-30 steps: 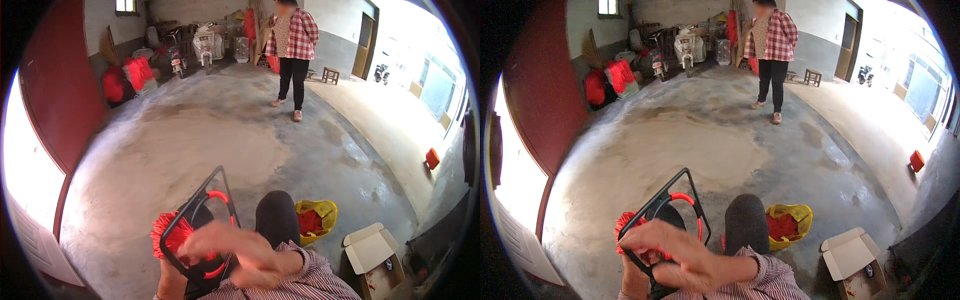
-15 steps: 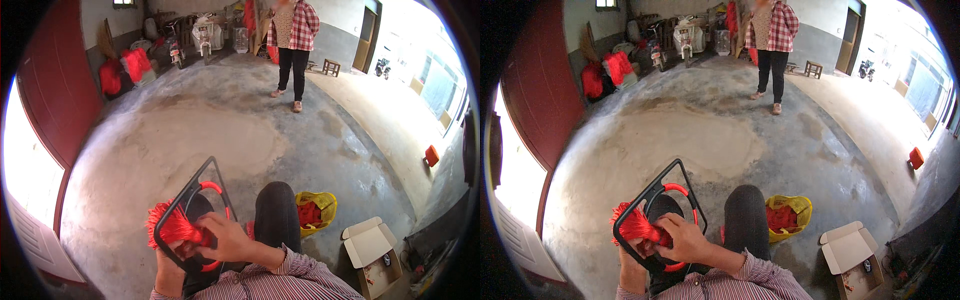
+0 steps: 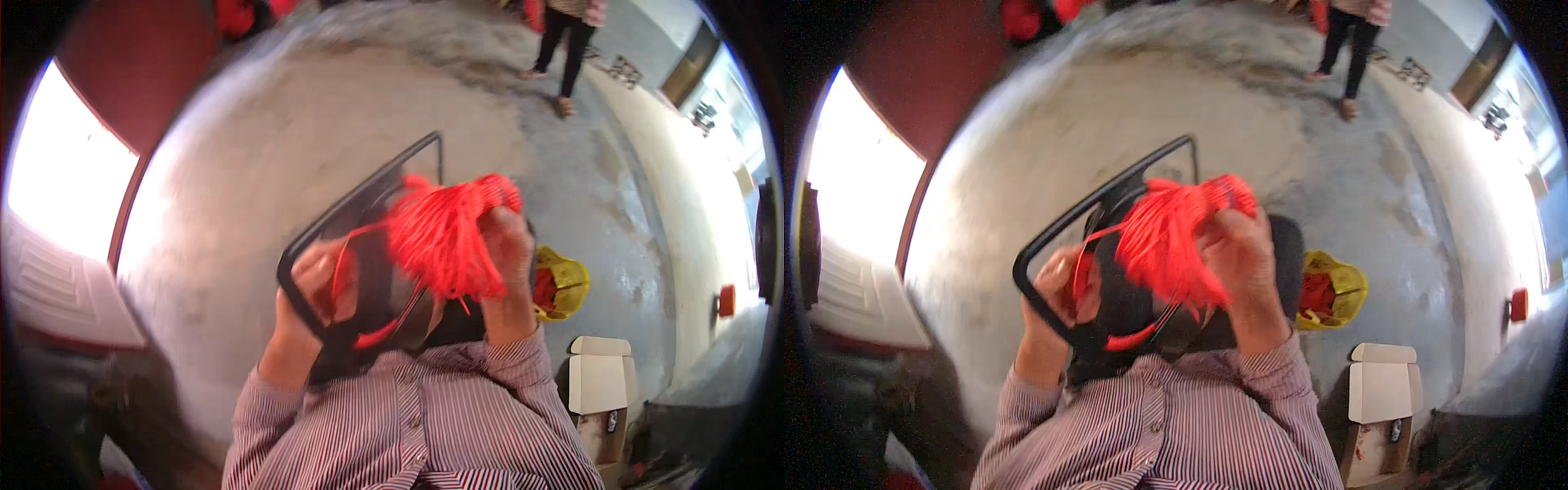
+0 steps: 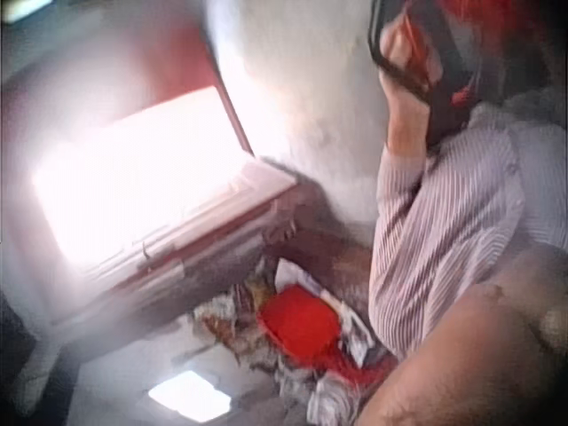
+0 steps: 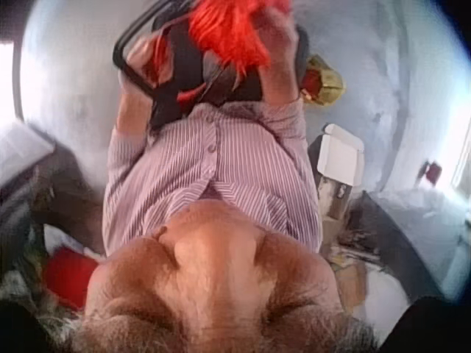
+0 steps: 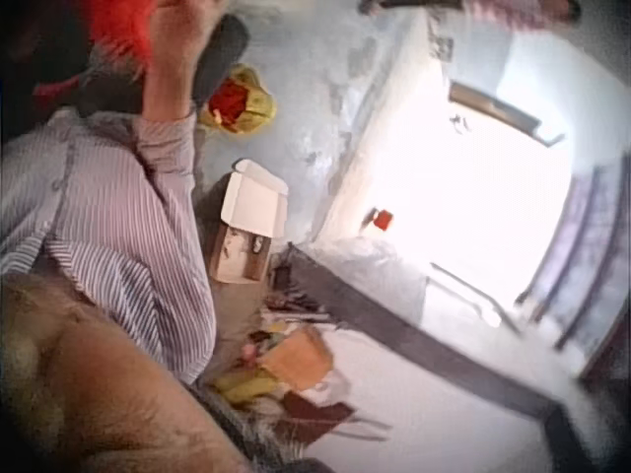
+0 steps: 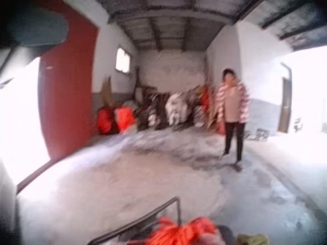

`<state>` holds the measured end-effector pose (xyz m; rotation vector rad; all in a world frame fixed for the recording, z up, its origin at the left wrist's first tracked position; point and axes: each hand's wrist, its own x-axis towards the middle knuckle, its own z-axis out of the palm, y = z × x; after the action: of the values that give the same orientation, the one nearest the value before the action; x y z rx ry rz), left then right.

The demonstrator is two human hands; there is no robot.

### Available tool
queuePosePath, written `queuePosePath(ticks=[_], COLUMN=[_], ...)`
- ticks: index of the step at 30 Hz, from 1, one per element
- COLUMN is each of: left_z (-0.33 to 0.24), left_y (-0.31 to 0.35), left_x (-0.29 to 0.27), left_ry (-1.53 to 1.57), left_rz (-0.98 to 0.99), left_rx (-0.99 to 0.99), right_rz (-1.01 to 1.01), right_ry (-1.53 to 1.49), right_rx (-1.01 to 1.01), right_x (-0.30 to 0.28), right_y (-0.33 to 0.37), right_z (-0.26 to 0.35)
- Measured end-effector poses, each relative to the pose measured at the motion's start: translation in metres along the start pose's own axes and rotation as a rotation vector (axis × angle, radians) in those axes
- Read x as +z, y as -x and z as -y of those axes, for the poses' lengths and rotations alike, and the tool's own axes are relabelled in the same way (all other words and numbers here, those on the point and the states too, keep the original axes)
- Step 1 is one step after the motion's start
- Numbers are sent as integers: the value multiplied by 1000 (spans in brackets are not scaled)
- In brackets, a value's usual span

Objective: Winding red plastic cord around a black circular rim.

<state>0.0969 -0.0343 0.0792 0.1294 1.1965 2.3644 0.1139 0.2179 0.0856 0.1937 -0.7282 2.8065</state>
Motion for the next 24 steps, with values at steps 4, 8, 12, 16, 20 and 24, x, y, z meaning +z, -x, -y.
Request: queuePosePath(ticks=[4, 8, 12, 16, 20, 24], left_z=[-1, -9, -14, -14, -18, -20], left_y=[-2, -7, -10, -8, -4, 1], left_x=[-1, 1, 5, 6, -1, -1], left_ry=[65, -20, -95, -49, 14, -57], left_rz=[-100, -92, -68, -210, -158, -31], left_rx=[37, -86, -132, -206, -190, -297], right_rz=[23, 101, 354, 232, 34, -154], right_ry=[359, 266, 414, 412, 343, 677], right_rx=[-148, 207, 292, 275, 251, 425], right_x=[-9, -5, -4, -9, -19, -24], right_y=[8, 25, 31, 36, 36, 24], right_z=[-8, -22, -37, -37, -38, -61])
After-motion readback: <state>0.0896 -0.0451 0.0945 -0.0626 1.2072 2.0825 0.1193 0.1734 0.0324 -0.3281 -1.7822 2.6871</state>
